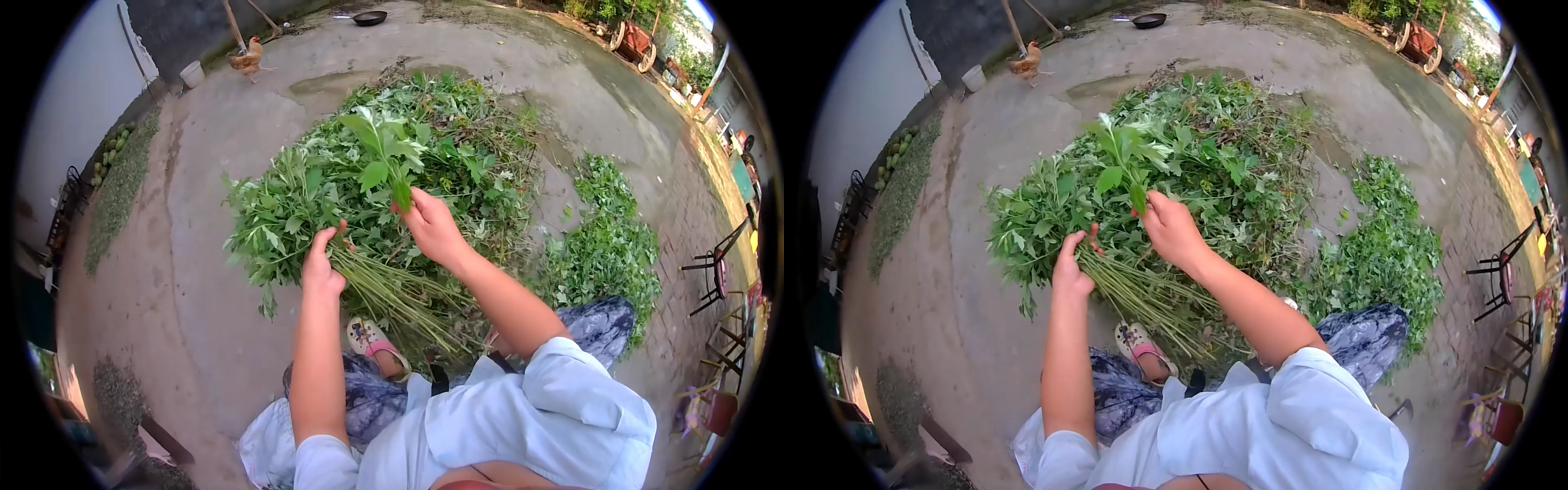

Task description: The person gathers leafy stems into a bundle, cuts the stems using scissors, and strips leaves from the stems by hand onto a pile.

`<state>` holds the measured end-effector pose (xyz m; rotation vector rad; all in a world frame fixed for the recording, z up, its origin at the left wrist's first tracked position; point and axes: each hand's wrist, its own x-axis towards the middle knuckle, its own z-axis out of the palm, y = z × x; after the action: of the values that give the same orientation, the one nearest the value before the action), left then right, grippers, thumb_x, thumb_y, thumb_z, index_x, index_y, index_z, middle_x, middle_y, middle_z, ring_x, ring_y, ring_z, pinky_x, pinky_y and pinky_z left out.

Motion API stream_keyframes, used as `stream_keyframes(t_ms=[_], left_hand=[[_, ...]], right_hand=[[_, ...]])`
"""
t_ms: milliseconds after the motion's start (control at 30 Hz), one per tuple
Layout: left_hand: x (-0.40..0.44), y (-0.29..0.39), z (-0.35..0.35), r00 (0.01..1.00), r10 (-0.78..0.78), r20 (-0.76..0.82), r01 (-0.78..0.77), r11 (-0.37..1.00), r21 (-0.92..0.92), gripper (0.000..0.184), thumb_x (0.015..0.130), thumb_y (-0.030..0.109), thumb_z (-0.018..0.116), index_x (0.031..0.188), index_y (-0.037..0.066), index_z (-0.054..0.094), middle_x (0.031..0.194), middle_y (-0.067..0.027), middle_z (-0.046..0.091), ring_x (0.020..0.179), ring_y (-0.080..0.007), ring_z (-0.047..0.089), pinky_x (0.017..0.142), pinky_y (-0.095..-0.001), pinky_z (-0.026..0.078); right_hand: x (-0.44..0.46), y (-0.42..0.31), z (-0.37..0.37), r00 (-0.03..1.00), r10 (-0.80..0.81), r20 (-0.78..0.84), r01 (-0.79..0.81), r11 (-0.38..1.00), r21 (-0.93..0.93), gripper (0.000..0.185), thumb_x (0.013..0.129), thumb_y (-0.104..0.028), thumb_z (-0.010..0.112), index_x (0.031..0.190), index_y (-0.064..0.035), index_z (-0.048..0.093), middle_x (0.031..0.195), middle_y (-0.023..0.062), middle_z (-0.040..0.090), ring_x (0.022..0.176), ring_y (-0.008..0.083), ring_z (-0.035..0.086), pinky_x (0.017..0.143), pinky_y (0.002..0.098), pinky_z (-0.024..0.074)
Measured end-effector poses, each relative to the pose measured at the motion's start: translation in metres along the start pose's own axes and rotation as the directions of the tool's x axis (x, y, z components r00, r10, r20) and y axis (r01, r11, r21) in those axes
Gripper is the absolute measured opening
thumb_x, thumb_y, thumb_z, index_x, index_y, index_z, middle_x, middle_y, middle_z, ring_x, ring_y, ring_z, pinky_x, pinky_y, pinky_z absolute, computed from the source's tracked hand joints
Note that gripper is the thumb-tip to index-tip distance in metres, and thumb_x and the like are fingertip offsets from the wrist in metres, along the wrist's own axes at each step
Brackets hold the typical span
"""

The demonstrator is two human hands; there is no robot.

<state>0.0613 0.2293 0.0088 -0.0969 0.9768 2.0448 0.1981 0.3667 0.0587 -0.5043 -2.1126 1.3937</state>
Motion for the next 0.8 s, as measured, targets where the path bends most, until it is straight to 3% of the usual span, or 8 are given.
stream_keyframes(t_ms=[100, 167, 233, 400, 533, 633, 733, 800], left_hand=[[-0.003, -0.014, 0.01, 0.998, -0.063, 0.0, 0.063, 0.991, 0.122, 0.013, 0.078, 0.016, 0.059, 0.084, 0.005, 0.058, 0.079, -0.0046, 0.058, 0.065, -0.0169, 0.053, 0.059, -0.0297, 0.045], [-0.007, -0.024, 0.014, 0.993, -0.049, 0.11, 0.031, 0.986, 0.162, 0.026, 0.075, 0.014, 0.063, 0.1, 0.007, 0.057, 0.094, -0.0037, 0.058, 0.088, -0.0173, 0.053, 0.077, -0.0328, 0.042], [-0.016, -0.033, 0.022, 0.991, 0.005, 0.13, -0.03, 0.981, 0.193, 0.038, 0.074, 0.011, 0.066, 0.11, 0.007, 0.053, 0.105, -0.0035, 0.056, 0.104, -0.0169, 0.046, 0.092, -0.034, 0.033], [0.001, -0.041, 0.006, 0.974, -0.053, 0.22, 0.009, 0.98, 0.2, 0.034, 0.08, 0.019, 0.06, 0.111, 0.01, 0.051, 0.109, -0.0011, 0.053, 0.103, -0.0169, 0.047, 0.09, -0.0361, 0.038], [-0.018, -0.035, 0.029, 0.996, -0.013, 0.091, -0.002, 0.986, 0.166, 0.034, 0.083, 0.025, 0.054, 0.114, 0.01, 0.05, 0.112, -0.0025, 0.052, 0.106, -0.017, 0.046, 0.091, -0.0346, 0.036], [-0.025, -0.032, 0.039, 0.998, 0.05, 0.043, -0.056, 0.987, 0.147, 0.03, 0.084, 0.021, 0.053, 0.111, 0.008, 0.051, 0.112, -0.0037, 0.052, 0.106, -0.0172, 0.046, 0.091, -0.0336, 0.036], [-0.006, -0.03, 0.01, 0.987, 0.052, 0.15, -0.073, 0.987, 0.142, 0.017, 0.086, 0.022, 0.049, 0.096, 0.008, 0.054, 0.103, -0.0061, 0.054, 0.104, -0.0185, 0.048, 0.091, -0.0351, 0.037], [-0.011, -0.024, 0.013, 0.941, 0.073, 0.33, -0.079, 0.997, 0.004, 0.014, 0.087, 0.019, 0.046, 0.088, 0.006, 0.053, 0.096, -0.0051, 0.056, 0.094, -0.0169, 0.051, 0.086, -0.0356, 0.04]], right_hand=[[-0.003, 0.005, 0.015, 0.995, -0.096, 0.009, 0.096, 0.995, -0.025, 0.01, 0.084, -0.006, 0.041, 0.085, 0.0003, 0.049, 0.065, 0.0166, 0.051, 0.058, 0.0281, 0.05, 0.054, 0.0343, 0.0394], [-0.006, -0.002, 0.02, 0.984, -0.169, 0.064, 0.173, 0.983, -0.061, 0.008, 0.081, -0.004, 0.042, 0.085, 0.0021, 0.046, 0.072, 0.0245, 0.052, 0.072, 0.0432, 0.051, 0.061, 0.0421, 0.0414], [-0.006, -0.002, 0.026, 0.978, -0.186, 0.091, 0.196, 0.974, -0.117, 0.009, 0.081, -0.004, 0.043, 0.086, 0.0025, 0.045, 0.073, 0.025, 0.052, 0.073, 0.0431, 0.052, 0.061, 0.043, 0.0415], [-0.009, -0.014, 0.018, 0.961, -0.065, 0.27, 0.195, 0.852, -0.487, 0.033, 0.076, -0.003, 0.046, 0.108, 0.0066, 0.041, 0.075, 0.0233, 0.058, 0.069, 0.0388, 0.058, 0.059, 0.0425, 0.0475], [-0.017, -0.018, 0.024, 0.944, 0.015, 0.329, 0.211, 0.74, -0.639, 0.05, 0.075, -0.007, 0.049, 0.12, 0.0082, 0.033, 0.076, 0.0209, 0.057, 0.064, 0.0323, 0.06, 0.052, 0.0406, 0.0476], [-0.03, 0.005, 0.039, 0.948, -0.295, 0.12, 0.305, 0.739, -0.601, 0.056, 0.072, -0.01, 0.05, 0.123, 0.0081, 0.033, 0.072, 0.0149, 0.057, 0.057, 0.0276, 0.06, 0.047, 0.0345, 0.0488], [-0.042, 0.017, 0.038, 0.94, -0.33, 0.083, 0.326, 0.806, -0.493, 0.05, 0.078, -0.015, 0.053, 0.123, 0.0022, 0.037, 0.084, 0.0136, 0.055, 0.082, 0.0272, 0.057, 0.074, 0.037, 0.0455], [-0.05, 0.019, 0.028, 0.894, -0.445, 0.046, 0.414, 0.783, -0.464, 0.047, 0.078, -0.016, 0.054, 0.121, -0.0008, 0.041, 0.085, 0.0126, 0.055, 0.085, 0.0272, 0.054, 0.077, 0.0371, 0.0429]])
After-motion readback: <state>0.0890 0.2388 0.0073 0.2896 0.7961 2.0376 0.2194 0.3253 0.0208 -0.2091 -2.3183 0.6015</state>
